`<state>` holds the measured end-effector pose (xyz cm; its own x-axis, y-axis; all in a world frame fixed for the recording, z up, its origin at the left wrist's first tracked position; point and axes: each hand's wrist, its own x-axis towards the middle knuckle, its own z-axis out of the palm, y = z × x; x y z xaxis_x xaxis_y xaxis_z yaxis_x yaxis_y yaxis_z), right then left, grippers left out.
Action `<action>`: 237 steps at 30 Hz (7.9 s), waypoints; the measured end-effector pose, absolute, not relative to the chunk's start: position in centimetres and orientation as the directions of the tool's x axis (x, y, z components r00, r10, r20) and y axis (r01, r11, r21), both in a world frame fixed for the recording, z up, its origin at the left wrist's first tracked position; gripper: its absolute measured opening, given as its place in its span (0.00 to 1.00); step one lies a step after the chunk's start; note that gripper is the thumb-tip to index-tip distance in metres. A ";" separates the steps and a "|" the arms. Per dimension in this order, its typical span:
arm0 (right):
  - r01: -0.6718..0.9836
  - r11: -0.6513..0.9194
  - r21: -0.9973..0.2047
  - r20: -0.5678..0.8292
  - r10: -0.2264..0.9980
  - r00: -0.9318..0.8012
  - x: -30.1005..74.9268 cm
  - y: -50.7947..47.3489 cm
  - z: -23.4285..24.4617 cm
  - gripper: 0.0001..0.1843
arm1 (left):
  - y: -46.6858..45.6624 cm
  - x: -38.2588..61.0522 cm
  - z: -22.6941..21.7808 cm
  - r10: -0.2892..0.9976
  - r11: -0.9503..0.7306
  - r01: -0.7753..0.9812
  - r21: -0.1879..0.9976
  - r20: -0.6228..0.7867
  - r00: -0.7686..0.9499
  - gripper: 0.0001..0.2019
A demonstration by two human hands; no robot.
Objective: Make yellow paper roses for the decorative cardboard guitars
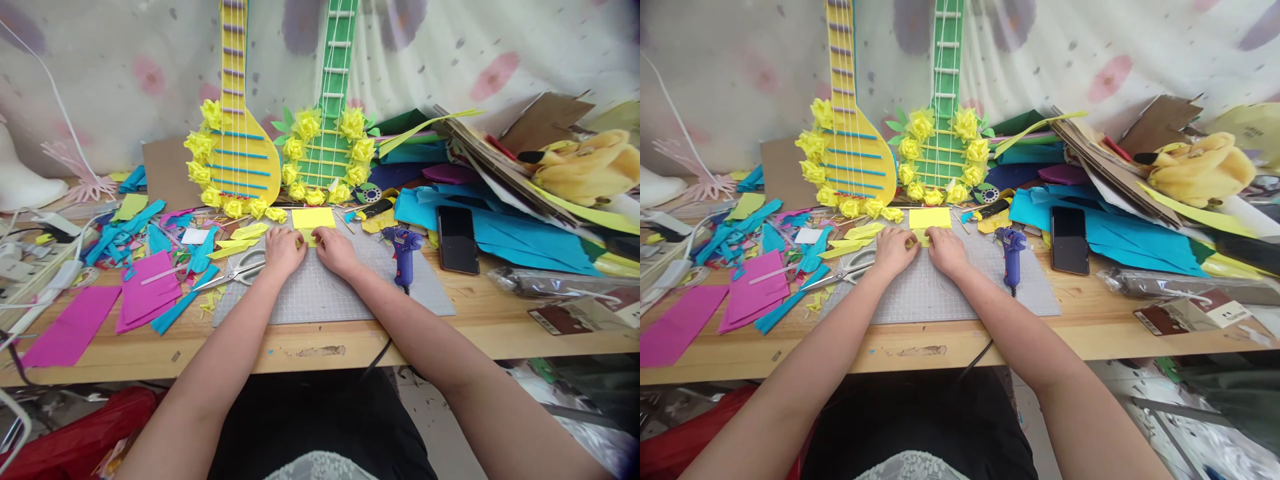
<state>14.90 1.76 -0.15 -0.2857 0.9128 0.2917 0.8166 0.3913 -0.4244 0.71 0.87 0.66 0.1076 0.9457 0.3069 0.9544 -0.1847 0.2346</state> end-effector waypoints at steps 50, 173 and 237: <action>0.397 0.288 -0.871 0.341 0.938 0.067 17.1 3.3 -0.7 0.17 | 2.0 0.6 1.7 0.999 0.050 0.566 0.823 -0.032 -0.043 0.21; 0.802 0.383 -0.459 0.331 0.911 -0.247 14.9 2.1 0.0 0.07 | 2.6 -1.0 1.5 0.984 -0.035 0.726 0.687 0.152 -0.097 0.09; 0.419 0.335 -0.844 0.218 0.928 -0.303 16.8 4.1 -0.8 0.10 | 2.7 -0.4 0.8 0.974 -0.225 0.568 0.792 0.183 0.130 0.09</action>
<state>16.76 4.12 -0.76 -0.3030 0.9276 0.2183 0.4186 0.3354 -0.8440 -0.38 2.69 0.77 0.1304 0.9745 0.1828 0.5675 -0.2245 0.7921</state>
